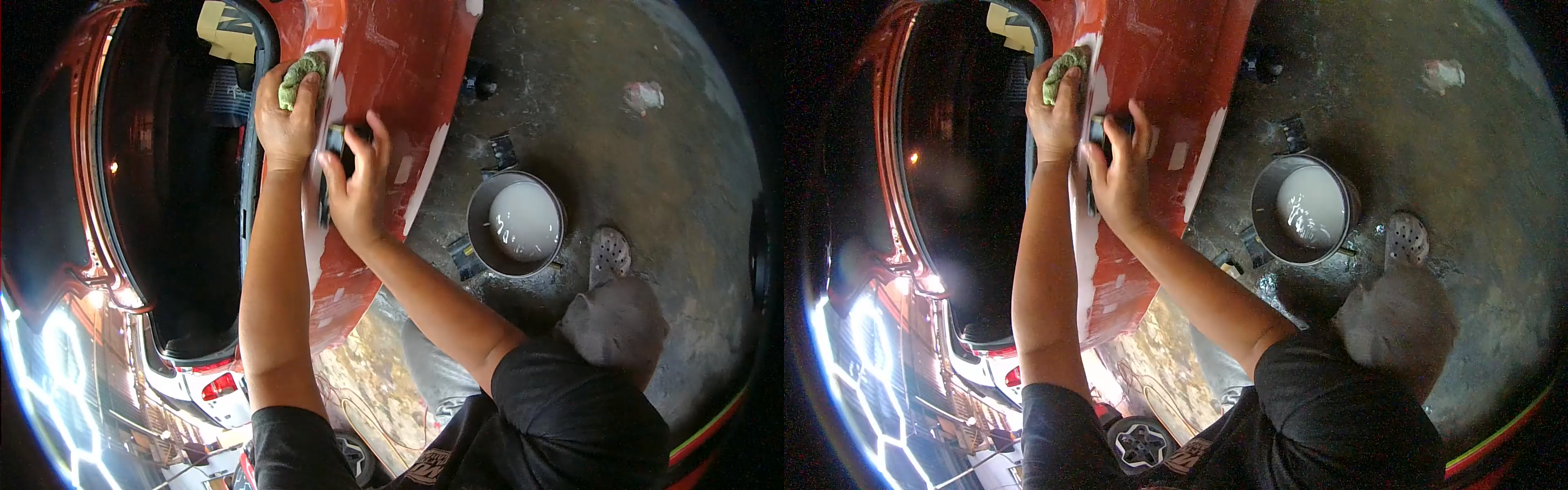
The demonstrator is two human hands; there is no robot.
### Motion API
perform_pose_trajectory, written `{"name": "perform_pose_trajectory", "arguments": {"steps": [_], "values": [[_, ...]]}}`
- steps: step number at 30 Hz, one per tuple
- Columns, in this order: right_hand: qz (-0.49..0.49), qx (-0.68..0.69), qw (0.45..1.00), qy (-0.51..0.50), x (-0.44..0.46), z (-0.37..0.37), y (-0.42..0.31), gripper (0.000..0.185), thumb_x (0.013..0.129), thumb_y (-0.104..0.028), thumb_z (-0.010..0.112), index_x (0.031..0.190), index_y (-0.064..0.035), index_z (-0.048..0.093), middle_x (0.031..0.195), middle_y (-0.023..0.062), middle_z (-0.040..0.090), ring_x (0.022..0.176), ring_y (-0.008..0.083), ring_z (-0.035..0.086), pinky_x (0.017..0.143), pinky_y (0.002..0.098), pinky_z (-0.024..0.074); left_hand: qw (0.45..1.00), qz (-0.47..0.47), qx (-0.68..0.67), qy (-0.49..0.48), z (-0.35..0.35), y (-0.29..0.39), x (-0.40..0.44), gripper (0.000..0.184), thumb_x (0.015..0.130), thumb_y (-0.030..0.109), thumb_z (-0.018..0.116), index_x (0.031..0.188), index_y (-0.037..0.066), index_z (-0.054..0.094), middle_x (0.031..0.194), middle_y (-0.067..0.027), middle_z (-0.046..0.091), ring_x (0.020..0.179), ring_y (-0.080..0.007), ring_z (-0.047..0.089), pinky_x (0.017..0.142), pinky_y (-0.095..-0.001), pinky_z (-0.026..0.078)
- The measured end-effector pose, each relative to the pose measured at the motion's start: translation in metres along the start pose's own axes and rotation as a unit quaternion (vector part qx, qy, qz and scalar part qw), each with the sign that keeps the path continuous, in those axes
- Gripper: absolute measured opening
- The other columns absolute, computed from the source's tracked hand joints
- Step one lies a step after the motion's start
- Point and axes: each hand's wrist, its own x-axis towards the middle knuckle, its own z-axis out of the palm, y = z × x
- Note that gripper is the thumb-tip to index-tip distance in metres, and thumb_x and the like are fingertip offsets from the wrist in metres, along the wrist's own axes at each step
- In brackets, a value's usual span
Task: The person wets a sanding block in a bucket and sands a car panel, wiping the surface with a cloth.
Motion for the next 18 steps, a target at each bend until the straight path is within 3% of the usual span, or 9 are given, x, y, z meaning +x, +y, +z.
{"name": "perform_pose_trajectory", "arguments": {"steps": [4, 5, 6, 7, 9, 10, 13, 15, 18], "values": [[0.027, 0.021, 0.999, 0.015, 0.065, 0.006, -0.003, 0.05, 0.096, -0.018, 0.069, 0.144, -0.0089, 0.057, 0.158, 0.0326, 0.034, 0.147, 0.0484, 0.035, 0.116, 0.0497, 0.0339, 1.0, 0.012, 0.004, 0.009, 0.001, 0.003, -0.001, 0.033, 0.09, 0.024, 0.075, 0.112, 0.001, 0.07, 0.106, -0.0202, 0.071, 0.1, -0.0376, 0.067, 0.092, -0.0428, 0.051], [0.0, -0.015, 0.999, 0.039, 0.101, 0.016, 0.009, 0.042, 0.098, -0.016, 0.066, 0.138, -0.006, 0.06, 0.155, 0.0321, 0.038, 0.144, 0.0491, 0.038, 0.116, 0.0486, 0.0349, 1.0, 0.019, 0.014, 0.016, 0.0, 0.005, -0.002, 0.033, 0.09, 0.024, 0.075, 0.112, 0.001, 0.07, 0.106, -0.0201, 0.07, 0.1, -0.0377, 0.067, 0.092, -0.0429, 0.051], [-0.01, 0.069, 0.997, 0.018, 0.139, 0.013, 0.009, 0.036, 0.098, -0.021, 0.067, 0.127, -0.0003, 0.063, 0.144, 0.0296, 0.05, 0.139, 0.0438, 0.044, 0.117, 0.0485, 0.033, 0.999, 0.029, 0.028, 0.018, 0.001, 0.005, -0.002, 0.032, 0.09, 0.024, 0.075, 0.112, 0.002, 0.07, 0.107, -0.0193, 0.07, 0.1, -0.038, 0.066, 0.092, -0.043, 0.051], [-0.001, -0.061, 0.995, 0.078, 0.154, 0.023, 0.01, 0.042, 0.1, -0.022, 0.065, 0.134, 0.0027, 0.06, 0.142, 0.0243, 0.055, 0.13, 0.0381, 0.053, 0.113, 0.0462, 0.0418, 0.999, 0.024, 0.028, 0.013, 0.001, 0.004, -0.004, 0.032, 0.09, 0.025, 0.075, 0.112, 0.003, 0.07, 0.107, -0.019, 0.07, 0.1, -0.0379, 0.066, 0.092, -0.0429, 0.051], [-0.034, 0.053, 0.996, 0.062, 0.13, 0.021, 0.008, 0.031, 0.098, -0.018, 0.066, 0.123, -0.0001, 0.063, 0.139, 0.0286, 0.053, 0.134, 0.0436, 0.047, 0.115, 0.0498, 0.0352, 0.999, 0.021, 0.026, 0.016, 0.002, 0.003, -0.001, 0.031, 0.09, 0.026, 0.075, 0.112, 0.003, 0.07, 0.107, -0.0186, 0.07, 0.101, -0.0378, 0.066, 0.092, -0.0427, 0.051], [-0.036, -0.019, 0.997, 0.063, 0.097, 0.023, 0.012, 0.031, 0.098, -0.018, 0.067, 0.123, -0.0007, 0.064, 0.143, 0.0294, 0.051, 0.135, 0.044, 0.048, 0.114, 0.0491, 0.037, 0.999, 0.018, 0.027, 0.013, 0.002, 0.003, -0.001, 0.032, 0.09, 0.027, 0.075, 0.112, 0.004, 0.07, 0.107, -0.0181, 0.07, 0.102, -0.0376, 0.066, 0.093, -0.0427, 0.051], [-0.049, -0.032, 0.998, -0.022, -0.001, -0.002, -0.01, 0.033, 0.096, -0.011, 0.07, 0.127, -0.0027, 0.062, 0.15, 0.0292, 0.047, 0.143, 0.0451, 0.043, 0.116, 0.0543, 0.0358, 1.0, 0.013, 0.008, 0.009, 0.0, 0.002, -0.001, 0.032, 0.09, 0.027, 0.074, 0.113, 0.005, 0.07, 0.108, -0.0182, 0.07, 0.102, -0.0378, 0.066, 0.093, -0.043, 0.051], [-0.023, -0.002, 1.0, -0.018, -0.006, -0.002, -0.002, 0.031, 0.097, -0.014, 0.069, 0.126, -0.0029, 0.063, 0.15, 0.0299, 0.046, 0.143, 0.0453, 0.043, 0.116, 0.0528, 0.0355, 1.0, 0.017, 0.018, 0.013, 0.001, -0.001, -0.002, 0.033, 0.09, 0.027, 0.075, 0.114, 0.005, 0.07, 0.11, -0.0186, 0.07, 0.103, -0.038, 0.066, 0.094, -0.0433, 0.05], [-0.023, -0.013, 0.999, 0.023, 0.066, 0.012, 0.005, 0.031, 0.098, -0.019, 0.068, 0.123, -0.0008, 0.064, 0.144, 0.0292, 0.051, 0.138, 0.0439, 0.047, 0.115, 0.0498, 0.0369, 1.0, 0.022, 0.014, 0.012, 0.001, 0.0, -0.003, 0.034, 0.09, 0.028, 0.075, 0.114, 0.005, 0.069, 0.11, -0.0181, 0.07, 0.104, -0.0378, 0.066, 0.094, -0.0436, 0.05]]}}
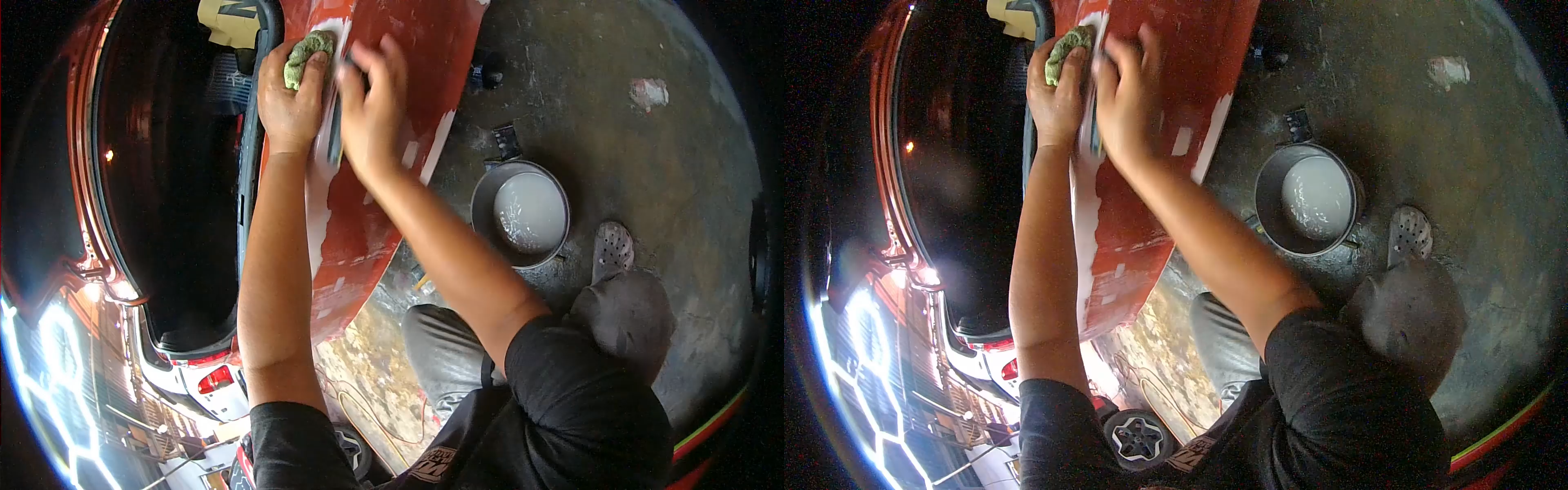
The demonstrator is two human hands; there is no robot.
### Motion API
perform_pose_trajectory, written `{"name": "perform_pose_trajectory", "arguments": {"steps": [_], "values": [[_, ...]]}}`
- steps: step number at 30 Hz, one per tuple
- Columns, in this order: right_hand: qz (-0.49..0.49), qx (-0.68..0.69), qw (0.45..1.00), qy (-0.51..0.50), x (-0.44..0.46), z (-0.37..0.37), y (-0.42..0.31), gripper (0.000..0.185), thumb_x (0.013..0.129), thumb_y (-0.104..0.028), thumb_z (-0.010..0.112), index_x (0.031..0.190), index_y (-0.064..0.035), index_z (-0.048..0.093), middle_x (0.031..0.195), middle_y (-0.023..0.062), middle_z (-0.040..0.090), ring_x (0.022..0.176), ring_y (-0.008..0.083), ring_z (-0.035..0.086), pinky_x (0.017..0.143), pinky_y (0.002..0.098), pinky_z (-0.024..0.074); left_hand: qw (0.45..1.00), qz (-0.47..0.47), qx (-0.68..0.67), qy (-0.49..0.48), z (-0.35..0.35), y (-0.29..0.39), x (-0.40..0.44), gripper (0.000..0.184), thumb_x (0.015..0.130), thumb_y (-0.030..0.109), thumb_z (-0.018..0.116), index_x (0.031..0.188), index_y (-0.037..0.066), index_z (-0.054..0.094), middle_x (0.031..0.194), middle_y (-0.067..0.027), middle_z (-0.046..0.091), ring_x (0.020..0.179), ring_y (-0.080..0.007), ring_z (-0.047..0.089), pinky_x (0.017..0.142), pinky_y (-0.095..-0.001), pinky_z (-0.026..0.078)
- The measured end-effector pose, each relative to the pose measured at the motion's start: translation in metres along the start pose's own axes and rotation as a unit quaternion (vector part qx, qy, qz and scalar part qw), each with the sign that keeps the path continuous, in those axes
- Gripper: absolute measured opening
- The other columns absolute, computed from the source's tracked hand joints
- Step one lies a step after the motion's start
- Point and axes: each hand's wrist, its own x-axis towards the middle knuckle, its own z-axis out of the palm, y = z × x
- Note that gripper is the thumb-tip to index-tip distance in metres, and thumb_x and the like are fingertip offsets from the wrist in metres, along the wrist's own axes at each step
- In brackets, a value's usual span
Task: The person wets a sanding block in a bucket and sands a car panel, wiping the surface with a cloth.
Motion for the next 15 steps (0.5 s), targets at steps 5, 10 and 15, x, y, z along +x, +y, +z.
{"name": "perform_pose_trajectory", "arguments": {"steps": [5, 10, 15], "values": [[-0.015, -0.03, 0.999, 0.032, 0.011, 0.006, 0.004, 0.031, 0.097, -0.016, 0.068, 0.121, 0.0017, 0.063, 0.136, 0.026, 0.058, 0.132, 0.0429, 0.051, 0.113, 0.0496, 0.0381, 1.0, -0.001, 0.015, 0.006, 0.0, 0.001, -0.002, 0.034, 0.09, 0.029, 0.075, 0.114, 0.006, 0.07, 0.11, -0.0172, 0.07, 0.103, -0.0375, 0.066, 0.093, -0.0433, 0.051], [-0.006, 0.022, 0.999, -0.047, -0.075, -0.02, -0.004, 0.031, 0.095, -0.009, 0.069, 0.125, -0.0042, 0.062, 0.153, 0.0291, 0.042, 0.143, 0.052, 0.037, 0.116, 0.0612, 0.0312, 1.0, 0.013, -0.014, 0.01, 0.001, -0.003, -0.001, 0.035, 0.09, 0.032, 0.074, 0.115, 0.007, 0.07, 0.109, -0.0172, 0.07, 0.104, -0.0376, 0.066, 0.094, -0.0438, 0.05], [-0.039, 0.0, 0.998, 0.047, 0.054, 0.004, 0.025, 0.028, 0.096, -0.016, 0.067, 0.117, 0.0014, 0.064, 0.116, 0.0197, 0.064, 0.112, 0.0375, 0.059, 0.102, 0.0459, 0.0436, 1.0, 0.015, 0.018, 0.015, 0.003, -0.004, -0.003, 0.035, 0.091, 0.033, 0.074, 0.115, 0.008, 0.07, 0.109, -0.017, 0.07, 0.105, -0.0374, 0.066, 0.094, -0.0442, 0.05]]}}
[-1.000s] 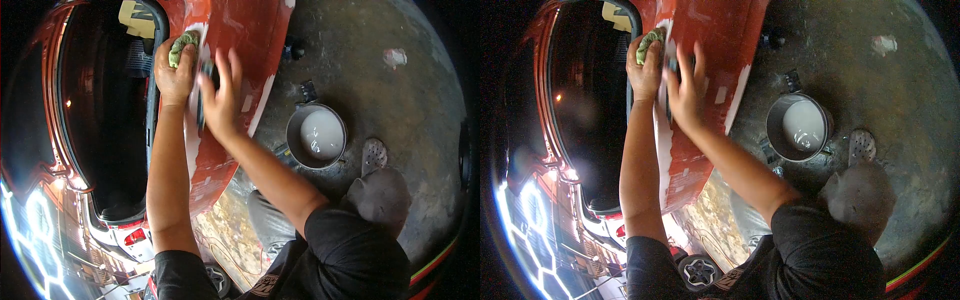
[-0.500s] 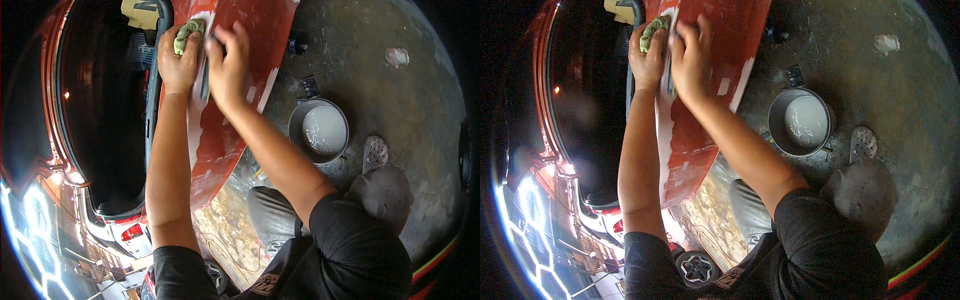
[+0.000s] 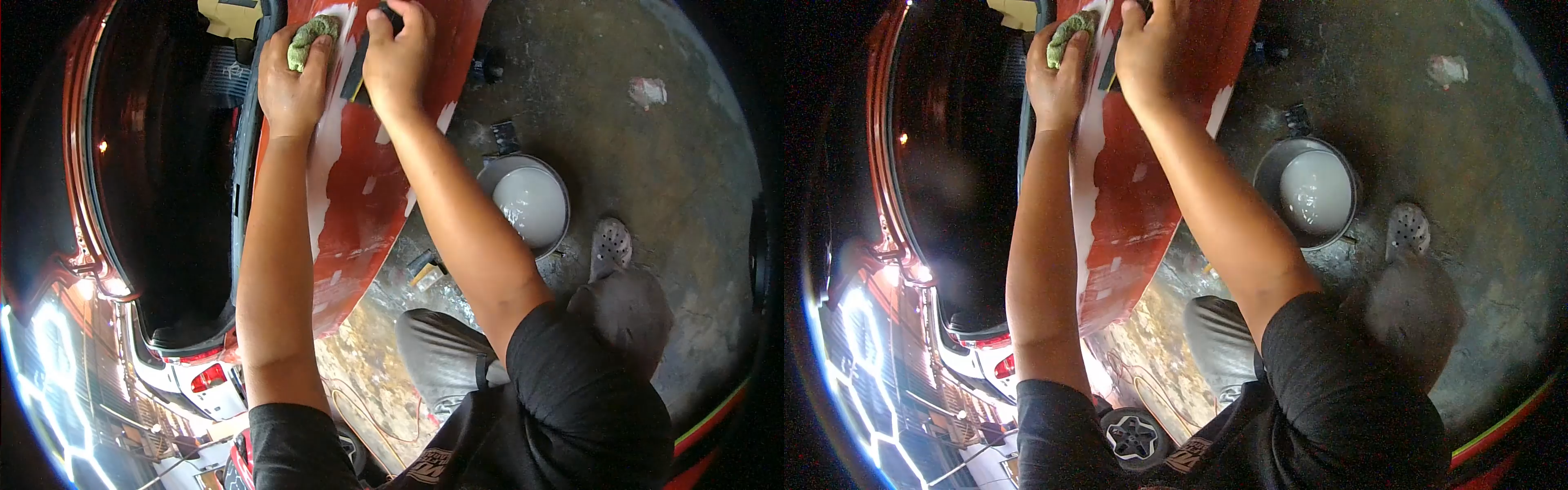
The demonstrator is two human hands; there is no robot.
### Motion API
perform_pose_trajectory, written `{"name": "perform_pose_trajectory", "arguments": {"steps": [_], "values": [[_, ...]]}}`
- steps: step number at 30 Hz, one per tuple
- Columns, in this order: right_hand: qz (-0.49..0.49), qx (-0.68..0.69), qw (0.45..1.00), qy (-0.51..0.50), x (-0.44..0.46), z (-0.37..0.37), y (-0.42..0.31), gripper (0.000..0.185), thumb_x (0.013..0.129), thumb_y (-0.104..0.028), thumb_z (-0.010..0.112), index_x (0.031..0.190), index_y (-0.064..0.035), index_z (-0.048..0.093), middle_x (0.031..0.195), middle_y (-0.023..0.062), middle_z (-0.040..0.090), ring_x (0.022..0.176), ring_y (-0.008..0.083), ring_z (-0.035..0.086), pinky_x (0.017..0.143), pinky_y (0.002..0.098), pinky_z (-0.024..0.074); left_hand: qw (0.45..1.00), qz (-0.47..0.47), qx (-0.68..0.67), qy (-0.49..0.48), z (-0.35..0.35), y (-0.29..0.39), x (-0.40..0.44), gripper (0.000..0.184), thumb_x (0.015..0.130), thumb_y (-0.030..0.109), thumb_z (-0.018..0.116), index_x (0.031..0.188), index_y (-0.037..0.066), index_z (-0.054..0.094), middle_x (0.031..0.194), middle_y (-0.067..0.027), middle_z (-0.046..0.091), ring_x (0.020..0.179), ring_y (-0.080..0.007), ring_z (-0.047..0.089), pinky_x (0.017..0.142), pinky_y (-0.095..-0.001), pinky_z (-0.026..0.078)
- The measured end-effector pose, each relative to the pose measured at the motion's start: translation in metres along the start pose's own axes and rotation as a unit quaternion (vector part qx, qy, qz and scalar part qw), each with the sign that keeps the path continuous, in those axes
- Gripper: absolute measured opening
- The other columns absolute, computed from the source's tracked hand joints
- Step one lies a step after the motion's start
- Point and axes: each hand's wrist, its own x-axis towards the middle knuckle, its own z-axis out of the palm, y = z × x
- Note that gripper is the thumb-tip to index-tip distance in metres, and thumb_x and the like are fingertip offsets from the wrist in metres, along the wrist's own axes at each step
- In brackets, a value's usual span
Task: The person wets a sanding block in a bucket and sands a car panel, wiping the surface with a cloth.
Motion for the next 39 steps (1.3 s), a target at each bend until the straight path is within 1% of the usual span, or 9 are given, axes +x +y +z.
{"name": "perform_pose_trajectory", "arguments": {"steps": [6, 13, 19, 22, 25, 26, 28, 32, 39], "values": [[0.011, -0.009, 0.993, -0.12, -0.138, -0.044, -0.041, 0.032, 0.093, -0.006, 0.07, 0.124, -0.0025, 0.061, 0.151, 0.0293, 0.043, 0.143, 0.0532, 0.036, 0.115, 0.0639, 0.032, 1.0, 0.002, 0.008, -0.002, -0.002, 0.003, 0.001, 0.036, 0.09, 0.033, 0.075, 0.116, 0.009, 0.07, 0.11, -0.0177, 0.069, 0.105, -0.0394, 0.065, 0.094, -0.0454, 0.05], [0.046, 0.024, 0.997, -0.054, 0.012, -0.01, -0.014, 0.029, 0.098, -0.017, 0.066, 0.121, -0.0001, 0.063, 0.121, 0.0208, 0.062, 0.12, 0.0378, 0.057, 0.107, 0.0498, 0.0422, 1.0, -0.008, 0.01, 0.002, -0.002, 0.006, -0.001, 0.036, 0.089, 0.033, 0.075, 0.115, 0.008, 0.07, 0.111, -0.0174, 0.07, 0.105, -0.0389, 0.065, 0.094, -0.0454, 0.05], [-0.016, 0.001, 0.993, -0.119, -0.131, -0.042, -0.05, 0.031, 0.093, -0.009, 0.071, 0.123, -0.0037, 0.062, 0.146, 0.0294, 0.048, 0.139, 0.047, 0.045, 0.114, 0.0545, 0.0374, 1.0, -0.008, -0.004, 0.004, -0.002, 0.002, 0.002, 0.036, 0.089, 0.032, 0.076, 0.114, 0.007, 0.07, 0.111, -0.0175, 0.07, 0.105, -0.0382, 0.065, 0.094, -0.0447, 0.051], [-0.006, 0.044, 0.994, -0.105, -0.084, -0.028, -0.028, 0.028, 0.094, -0.009, 0.07, 0.12, -0.0028, 0.062, 0.146, 0.0307, 0.047, 0.138, 0.0478, 0.045, 0.115, 0.0543, 0.0366, 1.0, -0.005, 0.012, -0.005, -0.002, 0.003, 0.001, 0.04, 0.092, 0.031, 0.076, 0.12, 0.004, 0.069, 0.115, -0.0183, 0.071, 0.106, -0.0338, 0.067, 0.095, -0.0397, 0.051], [-0.002, 0.026, 0.996, -0.082, 0.018, -0.004, 0.0, 0.023, 0.095, -0.015, 0.068, 0.11, 0.0011, 0.063, 0.118, 0.0226, 0.064, 0.111, 0.0381, 0.061, 0.099, 0.046, 0.0463, 1.0, -0.018, 0.014, -0.001, -0.001, 0.006, 0.001, 0.038, 0.091, 0.034, 0.074, 0.118, 0.006, 0.069, 0.113, -0.0178, 0.07, 0.107, -0.0364, 0.066, 0.095, -0.0434, 0.05], [0.093, 0.009, 0.991, -0.101, 0.029, -0.002, -0.007, 0.048, 0.102, -0.028, 0.062, 0.137, 0.0048, 0.056, 0.143, 0.0239, 0.052, 0.129, 0.0382, 0.053, 0.114, 0.0479, 0.0402, 1.0, -0.023, 0.016, 0.0, 0.0, 0.007, 0.001, 0.038, 0.091, 0.035, 0.073, 0.116, 0.007, 0.069, 0.112, -0.0176, 0.07, 0.107, -0.0379, 0.066, 0.095, -0.0451, 0.05], [-0.013, 0.022, 0.998, -0.053, 0.003, -0.002, -0.009, 0.024, 0.095, -0.015, 0.068, 0.114, -0.0002, 0.064, 0.12, 0.0221, 0.064, 0.115, 0.0385, 0.06, 0.102, 0.046, 0.0452, 0.999, -0.027, 0.036, 0.0, 0.0, 0.007, 0.002, 0.04, 0.092, 0.038, 0.072, 0.117, 0.008, 0.068, 0.113, -0.0178, 0.07, 0.107, -0.0385, 0.065, 0.095, -0.0454, 0.05], [-0.026, 0.003, 0.986, -0.167, -0.117, -0.044, -0.037, 0.039, 0.093, -0.009, 0.071, 0.129, -0.0059, 0.056, 0.154, 0.0259, 0.041, 0.146, 0.0561, 0.031, 0.118, 0.0638, 0.0301, 0.999, -0.028, 0.032, -0.017, -0.001, 0.002, 0.007, 0.042, 0.092, 0.041, 0.071, 0.117, 0.008, 0.068, 0.114, -0.0187, 0.07, 0.108, -0.0399, 0.065, 0.095, -0.0459, 0.05], [0.065, 0.036, 0.971, -0.227, -0.141, -0.101, -0.031, 0.05, 0.09, -0.009, 0.076, 0.134, -0.003, 0.052, 0.15, 0.0271, 0.042, 0.142, 0.0474, 0.041, 0.117, 0.0542, 0.0361, 0.981, -0.064, 0.161, -0.091, -0.005, 0.018, 0.012, 0.088, 0.071, 0.066, 0.085, 0.127, 0.003, 0.063, 0.126, -0.0255, 0.064, 0.117, -0.042, 0.065, 0.099, -0.048, 0.052]]}}
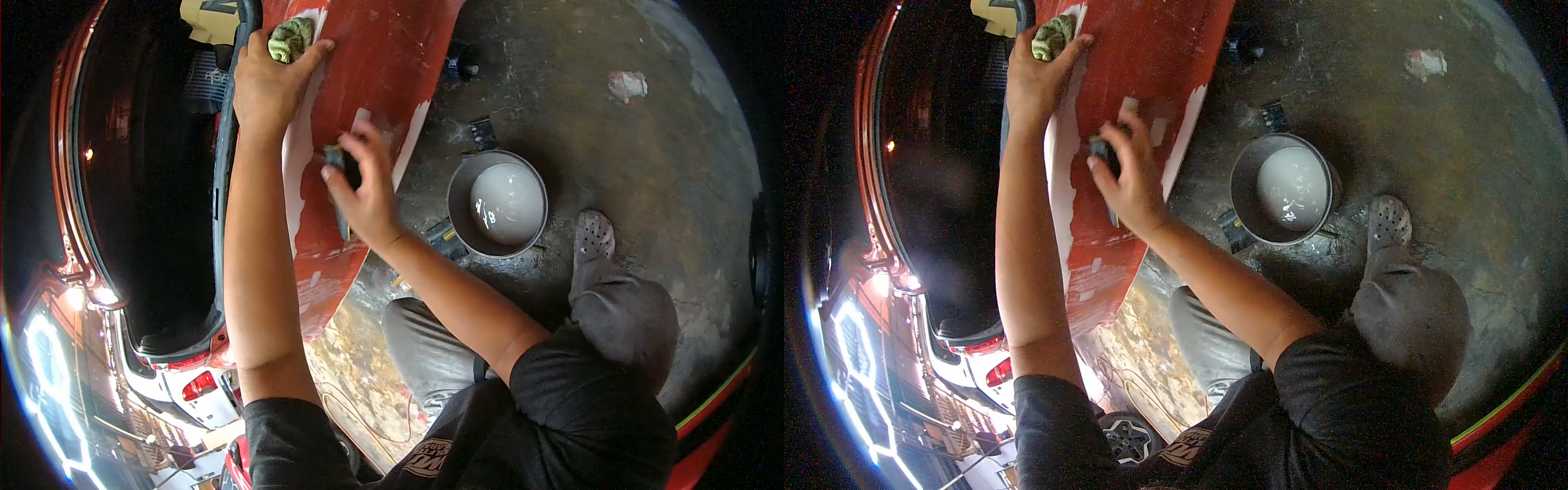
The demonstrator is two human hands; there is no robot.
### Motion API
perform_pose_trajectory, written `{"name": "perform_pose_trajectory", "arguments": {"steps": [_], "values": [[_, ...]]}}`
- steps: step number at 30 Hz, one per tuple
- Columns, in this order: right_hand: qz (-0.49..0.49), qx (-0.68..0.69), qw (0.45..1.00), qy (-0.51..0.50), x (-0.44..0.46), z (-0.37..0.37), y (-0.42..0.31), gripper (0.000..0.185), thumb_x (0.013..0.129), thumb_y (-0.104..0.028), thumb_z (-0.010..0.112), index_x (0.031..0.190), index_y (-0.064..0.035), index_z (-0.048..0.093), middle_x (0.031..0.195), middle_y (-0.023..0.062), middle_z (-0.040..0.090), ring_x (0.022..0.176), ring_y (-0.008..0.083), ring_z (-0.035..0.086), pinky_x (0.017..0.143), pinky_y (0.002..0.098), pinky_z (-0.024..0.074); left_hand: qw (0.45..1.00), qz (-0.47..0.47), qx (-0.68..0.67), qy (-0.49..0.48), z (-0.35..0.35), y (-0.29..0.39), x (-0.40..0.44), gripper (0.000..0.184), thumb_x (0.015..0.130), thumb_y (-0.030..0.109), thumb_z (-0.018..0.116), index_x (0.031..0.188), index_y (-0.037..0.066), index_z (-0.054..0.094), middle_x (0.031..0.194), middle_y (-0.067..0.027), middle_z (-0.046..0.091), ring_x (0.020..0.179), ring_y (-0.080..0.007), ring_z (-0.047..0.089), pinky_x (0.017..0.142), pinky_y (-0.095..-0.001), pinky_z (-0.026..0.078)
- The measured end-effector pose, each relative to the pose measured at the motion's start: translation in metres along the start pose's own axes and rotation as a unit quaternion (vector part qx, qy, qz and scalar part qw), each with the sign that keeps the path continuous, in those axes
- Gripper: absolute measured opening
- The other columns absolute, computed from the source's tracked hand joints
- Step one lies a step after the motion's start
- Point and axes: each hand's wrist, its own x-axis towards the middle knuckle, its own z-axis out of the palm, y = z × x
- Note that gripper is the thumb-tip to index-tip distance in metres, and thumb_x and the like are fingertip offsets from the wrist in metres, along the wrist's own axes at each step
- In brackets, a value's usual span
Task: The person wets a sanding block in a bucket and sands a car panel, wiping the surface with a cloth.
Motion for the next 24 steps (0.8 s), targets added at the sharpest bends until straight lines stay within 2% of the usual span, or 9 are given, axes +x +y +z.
{"name": "perform_pose_trajectory", "arguments": {"steps": [3, 5, 6, 7, 11, 17, 20, 23, 24], "values": [[0.039, 0.012, 0.987, 0.154, 0.029, -0.004, 0.022, 0.054, 0.091, -0.017, 0.078, 0.134, 0.0015, 0.051, 0.141, 0.0236, 0.051, 0.132, 0.0373, 0.052, 0.111, 0.0449, 0.0419, 1.0, -0.014, -0.004, -0.011, -0.007, 0.003, -0.014, 0.087, 0.07, 0.062, 0.087, 0.129, 0.004, 0.062, 0.124, -0.0249, 0.065, 0.117, -0.0421, 0.064, 0.097, -0.049, 0.053], [0.202, 0.137, 0.958, 0.15, 0.059, -0.024, 0.008, 0.053, 0.093, -0.023, 0.078, 0.132, 0.0015, 0.052, 0.128, 0.0172, 0.06, 0.116, 0.0264, 0.059, 0.102, 0.039, 0.0474, 1.0, -0.016, 0.005, -0.016, -0.014, 0.006, -0.024, 0.086, 0.069, 0.057, 0.09, 0.13, 0.004, 0.061, 0.124, -0.0244, 0.065, 0.116, -0.0418, 0.064, 0.096, -0.049, 0.053], [0.207, 0.182, 0.945, 0.178, 0.072, -0.031, 0.008, 0.052, 0.094, -0.027, 0.077, 0.131, 0.0008, 0.053, 0.117, 0.0116, 0.063, 0.104, 0.0186, 0.061, 0.093, 0.0339, 0.0508, 1.0, -0.018, 0.01, -0.019, -0.019, 0.007, -0.031, 0.085, 0.069, 0.054, 0.091, 0.13, 0.004, 0.061, 0.123, -0.0242, 0.065, 0.116, -0.0416, 0.065, 0.095, -0.049, 0.053], [0.231, 0.223, 0.928, 0.191, 0.083, -0.039, 0.007, 0.051, 0.094, -0.026, 0.077, 0.131, -0.0003, 0.054, 0.115, 0.0106, 0.062, 0.099, 0.0169, 0.06, 0.088, 0.0323, 0.0519, 1.0, -0.018, 0.009, -0.021, -0.024, 0.006, -0.038, 0.084, 0.069, 0.052, 0.092, 0.13, 0.004, 0.061, 0.123, -0.0241, 0.065, 0.115, -0.0414, 0.065, 0.094, -0.0491, 0.054], [0.196, 0.246, 0.921, 0.229, 0.105, -0.054, 0.014, 0.061, 0.09, -0.022, 0.081, 0.135, 0.0022, 0.048, 0.117, 0.0113, 0.061, 0.1, 0.0171, 0.06, 0.088, 0.0315, 0.0522, 0.998, -0.049, 0.0, -0.045, -0.043, -0.004, -0.078, 0.084, 0.068, 0.046, 0.094, 0.132, 0.004, 0.059, 0.125, -0.022, 0.063, 0.114, -0.04, 0.064, 0.094, -0.049, 0.053], [0.159, 0.277, 0.941, 0.112, 0.097, -0.047, 0.013, 0.081, 0.087, -0.023, 0.085, 0.147, 0.0036, 0.039, 0.132, 0.0177, 0.058, 0.114, 0.0219, 0.06, 0.1, 0.0352, 0.0498, 0.991, -0.093, 0.052, -0.079, -0.07, -0.026, -0.139, 0.089, 0.068, 0.044, 0.094, 0.136, 0.005, 0.053, 0.129, -0.0205, 0.06, 0.119, -0.0393, 0.061, 0.098, -0.0486, 0.052], [0.155, 0.152, 0.975, 0.048, 0.081, -0.037, 0.0, 0.08, 0.083, -0.027, 0.088, 0.143, 0.0052, 0.046, 0.133, 0.0221, 0.058, 0.12, 0.0294, 0.06, 0.106, 0.0411, 0.0466, 0.988, -0.112, 0.04, -0.097, -0.084, -0.027, -0.157, 0.087, 0.069, 0.041, 0.094, 0.136, 0.005, 0.053, 0.129, -0.0203, 0.059, 0.12, -0.04, 0.06, 0.099, -0.0491, 0.051], [-0.035, -0.016, 0.999, -0.01, 0.071, -0.025, -0.003, 0.067, 0.082, -0.025, 0.088, 0.134, 0.0036, 0.056, 0.128, 0.0246, 0.059, 0.12, 0.0385, 0.06, 0.104, 0.0443, 0.048, 0.99, -0.108, -0.005, -0.087, -0.084, -0.034, -0.165, 0.083, 0.071, 0.04, 0.094, 0.135, 0.005, 0.054, 0.128, -0.0198, 0.059, 0.12, -0.0383, 0.061, 0.099, -0.0492, 0.05], [-0.055, -0.035, 0.998, -0.019, 0.074, -0.021, -0.004, 0.058, 0.088, -0.026, 0.084, 0.133, 0.0015, 0.059, 0.131, 0.0188, 0.058, 0.123, 0.033, 0.059, 0.105, 0.0421, 0.0473, 0.991, -0.103, -0.016, -0.086, -0.083, -0.04, -0.166, 0.082, 0.072, 0.041, 0.093, 0.135, 0.005, 0.054, 0.129, -0.0201, 0.06, 0.12, -0.0379, 0.061, 0.1, -0.0491, 0.05]]}}
